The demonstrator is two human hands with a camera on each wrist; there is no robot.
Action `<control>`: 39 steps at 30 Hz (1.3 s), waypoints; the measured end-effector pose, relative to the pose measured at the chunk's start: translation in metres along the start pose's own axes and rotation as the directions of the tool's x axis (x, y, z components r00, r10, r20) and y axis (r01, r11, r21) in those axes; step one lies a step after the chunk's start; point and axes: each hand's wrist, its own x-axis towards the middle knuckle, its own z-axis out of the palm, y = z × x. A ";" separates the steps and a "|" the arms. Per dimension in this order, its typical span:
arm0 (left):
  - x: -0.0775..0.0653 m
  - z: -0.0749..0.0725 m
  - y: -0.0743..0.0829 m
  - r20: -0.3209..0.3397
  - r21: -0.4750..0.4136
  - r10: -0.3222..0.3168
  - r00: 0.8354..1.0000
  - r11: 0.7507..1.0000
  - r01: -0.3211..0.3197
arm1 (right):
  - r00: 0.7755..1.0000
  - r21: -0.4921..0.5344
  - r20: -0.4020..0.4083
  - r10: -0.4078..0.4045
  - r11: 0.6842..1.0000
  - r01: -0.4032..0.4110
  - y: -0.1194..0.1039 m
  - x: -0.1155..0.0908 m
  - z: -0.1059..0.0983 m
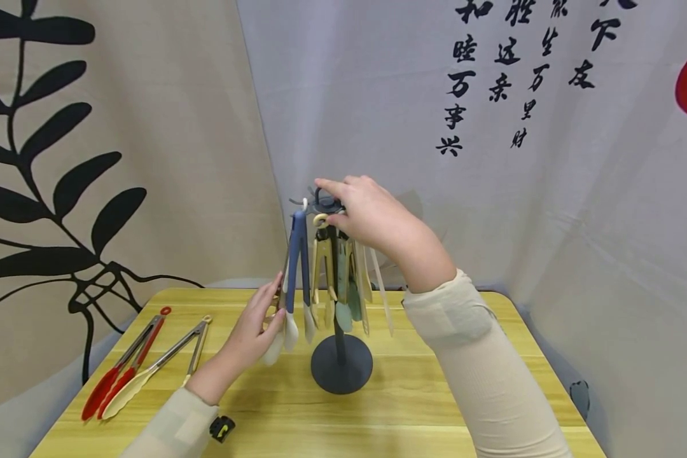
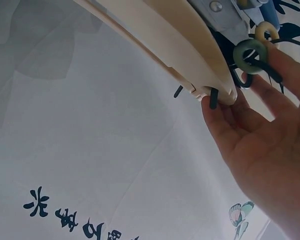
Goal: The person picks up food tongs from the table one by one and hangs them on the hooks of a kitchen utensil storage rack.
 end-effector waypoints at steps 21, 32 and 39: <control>0.001 0.000 -0.006 0.039 0.083 -0.006 0.999 0.997 0.003 | 1.000 -0.003 -0.008 -0.004 1.000 0.004 -0.001 0.001 0.002; -0.002 0.002 -0.009 0.037 0.103 -0.002 0.999 0.995 -0.001 | 1.000 -0.009 -0.011 -0.002 1.000 0.002 0.001 0.001 0.000; -0.003 0.003 -0.011 0.044 0.108 -0.018 0.999 0.994 0.013 | 1.000 -0.001 -0.015 -0.012 1.000 0.012 0.001 0.001 0.001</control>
